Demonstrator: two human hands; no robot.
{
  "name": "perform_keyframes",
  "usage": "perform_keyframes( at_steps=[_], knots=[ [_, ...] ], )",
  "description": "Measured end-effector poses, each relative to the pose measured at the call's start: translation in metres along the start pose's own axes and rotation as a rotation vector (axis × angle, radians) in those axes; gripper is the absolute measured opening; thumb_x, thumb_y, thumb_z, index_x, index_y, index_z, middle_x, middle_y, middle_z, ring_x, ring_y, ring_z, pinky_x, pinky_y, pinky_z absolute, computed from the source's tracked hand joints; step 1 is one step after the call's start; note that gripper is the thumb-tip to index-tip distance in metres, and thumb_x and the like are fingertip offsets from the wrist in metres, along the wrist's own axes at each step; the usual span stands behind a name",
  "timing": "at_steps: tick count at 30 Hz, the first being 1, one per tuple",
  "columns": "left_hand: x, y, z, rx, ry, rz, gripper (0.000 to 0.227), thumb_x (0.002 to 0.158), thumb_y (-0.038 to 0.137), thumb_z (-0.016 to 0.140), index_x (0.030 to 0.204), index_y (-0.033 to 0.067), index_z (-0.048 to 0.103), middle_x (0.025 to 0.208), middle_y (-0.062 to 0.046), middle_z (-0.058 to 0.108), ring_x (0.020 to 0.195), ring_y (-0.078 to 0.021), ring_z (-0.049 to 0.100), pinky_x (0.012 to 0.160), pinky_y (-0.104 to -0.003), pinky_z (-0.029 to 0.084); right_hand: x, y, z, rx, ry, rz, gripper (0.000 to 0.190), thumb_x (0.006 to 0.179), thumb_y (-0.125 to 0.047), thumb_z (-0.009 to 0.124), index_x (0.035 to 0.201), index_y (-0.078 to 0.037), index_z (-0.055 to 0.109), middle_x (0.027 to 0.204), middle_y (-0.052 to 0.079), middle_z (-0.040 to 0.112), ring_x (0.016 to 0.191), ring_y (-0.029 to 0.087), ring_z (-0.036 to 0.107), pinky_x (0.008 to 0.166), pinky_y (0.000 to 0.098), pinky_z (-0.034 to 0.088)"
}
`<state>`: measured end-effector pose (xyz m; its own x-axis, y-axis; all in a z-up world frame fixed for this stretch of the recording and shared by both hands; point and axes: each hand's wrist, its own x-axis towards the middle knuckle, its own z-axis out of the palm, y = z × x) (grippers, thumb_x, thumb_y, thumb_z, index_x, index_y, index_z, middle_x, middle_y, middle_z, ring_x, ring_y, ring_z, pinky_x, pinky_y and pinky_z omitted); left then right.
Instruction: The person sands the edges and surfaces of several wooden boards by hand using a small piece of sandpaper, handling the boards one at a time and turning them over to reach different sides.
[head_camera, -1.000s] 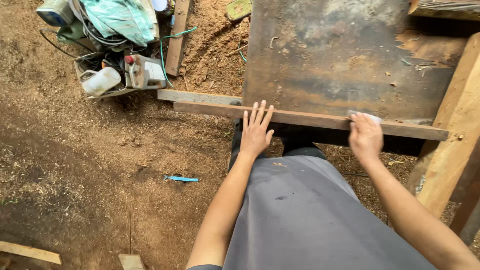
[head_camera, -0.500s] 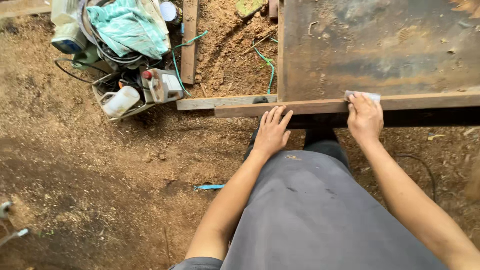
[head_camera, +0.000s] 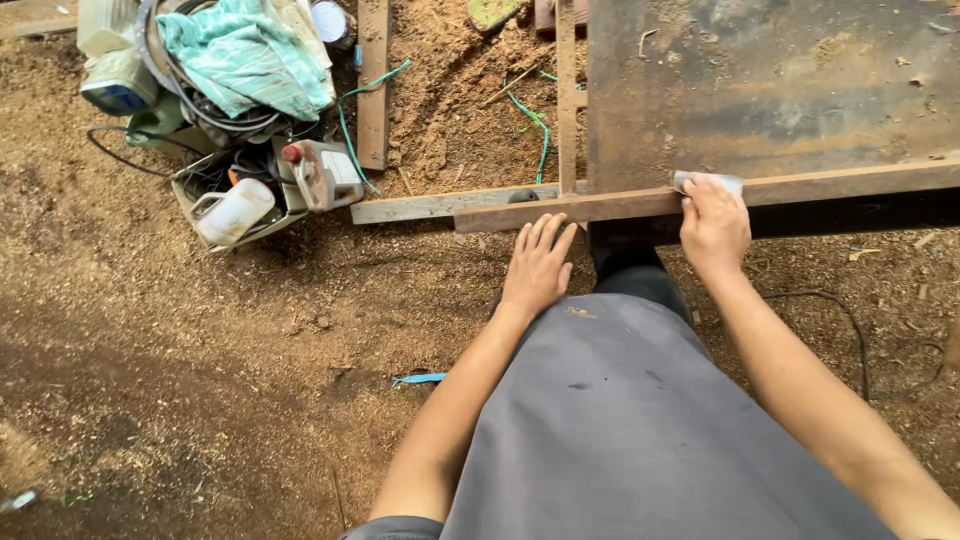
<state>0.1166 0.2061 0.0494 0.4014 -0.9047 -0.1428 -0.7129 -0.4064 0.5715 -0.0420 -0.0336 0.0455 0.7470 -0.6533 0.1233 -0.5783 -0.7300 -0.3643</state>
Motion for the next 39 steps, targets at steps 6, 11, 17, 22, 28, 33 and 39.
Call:
perform_keyframes(
  at_steps=[6,11,17,22,28,33,39],
  knots=[
    [-0.008,-0.001,0.000,0.008,0.079,-0.102,0.073,0.082,0.020,0.073,0.149,0.0082,0.048,0.157,-0.013,0.039,0.152,-0.0327,0.030,0.127,-0.053,0.021,-0.002,-0.108,0.062,0.242,-0.088,-0.188,0.021,0.097,-0.008,0.065,0.115,-0.009,0.076,0.121,0.011,0.075,0.115,0.029,0.069,0.102,0.0418,0.051],
    [-0.008,-0.016,-0.005,0.031,0.168,-0.236,0.068,0.086,0.022,0.073,0.148,0.0078,0.047,0.154,-0.015,0.040,0.152,-0.0341,0.028,0.127,-0.055,0.020,0.001,-0.081,0.045,0.125,-0.154,-0.211,0.022,0.097,-0.010,0.065,0.116,-0.011,0.077,0.122,0.011,0.075,0.114,0.030,0.068,0.100,0.0420,0.051],
    [-0.012,-0.016,0.003,-0.001,0.142,-0.241,0.072,0.086,0.022,0.071,0.151,0.0078,0.043,0.156,-0.016,0.038,0.152,-0.0333,0.027,0.127,-0.055,0.019,-0.001,-0.039,0.030,-0.011,-0.024,-0.083,0.020,0.099,-0.011,0.065,0.115,-0.007,0.077,0.123,0.012,0.075,0.117,0.031,0.069,0.100,0.0453,0.050],
    [-0.022,-0.018,0.026,0.069,0.089,-0.151,0.074,0.088,0.021,0.068,0.153,0.0006,0.039,0.156,-0.024,0.035,0.152,-0.0383,0.025,0.127,-0.055,0.017,0.006,-0.154,0.094,0.374,-0.229,-0.138,0.023,0.098,-0.015,0.063,0.114,-0.008,0.077,0.123,0.012,0.075,0.116,0.031,0.069,0.103,0.0431,0.050],
    [-0.017,-0.009,0.023,0.079,0.045,-0.137,0.070,0.089,0.021,0.068,0.153,0.0073,0.043,0.155,-0.017,0.040,0.152,-0.0350,0.028,0.130,-0.055,0.017,0.004,-0.134,0.059,0.347,-0.310,-0.078,0.025,0.097,-0.017,0.063,0.116,-0.009,0.078,0.120,0.011,0.076,0.110,0.031,0.068,0.098,0.0408,0.052],
    [-0.003,-0.004,0.004,0.024,0.134,-0.142,0.074,0.084,0.019,0.071,0.152,0.0088,0.043,0.154,-0.015,0.041,0.151,-0.0332,0.030,0.127,-0.057,0.018,-0.001,-0.060,0.015,0.149,-0.129,0.032,0.030,0.103,-0.008,0.061,0.130,-0.010,0.073,0.134,0.011,0.070,0.127,0.030,0.063,0.109,0.0442,0.045],
    [0.023,-0.002,0.004,0.058,0.138,-0.135,0.076,0.080,0.013,0.072,0.151,0.0125,0.045,0.150,-0.010,0.050,0.149,-0.0305,0.037,0.127,-0.056,0.020,-0.016,-0.094,0.054,0.290,-0.271,-0.184,0.038,0.098,-0.008,0.060,0.135,-0.009,0.065,0.148,0.010,0.060,0.144,0.028,0.050,0.120,0.0474,0.037]
  ],
)
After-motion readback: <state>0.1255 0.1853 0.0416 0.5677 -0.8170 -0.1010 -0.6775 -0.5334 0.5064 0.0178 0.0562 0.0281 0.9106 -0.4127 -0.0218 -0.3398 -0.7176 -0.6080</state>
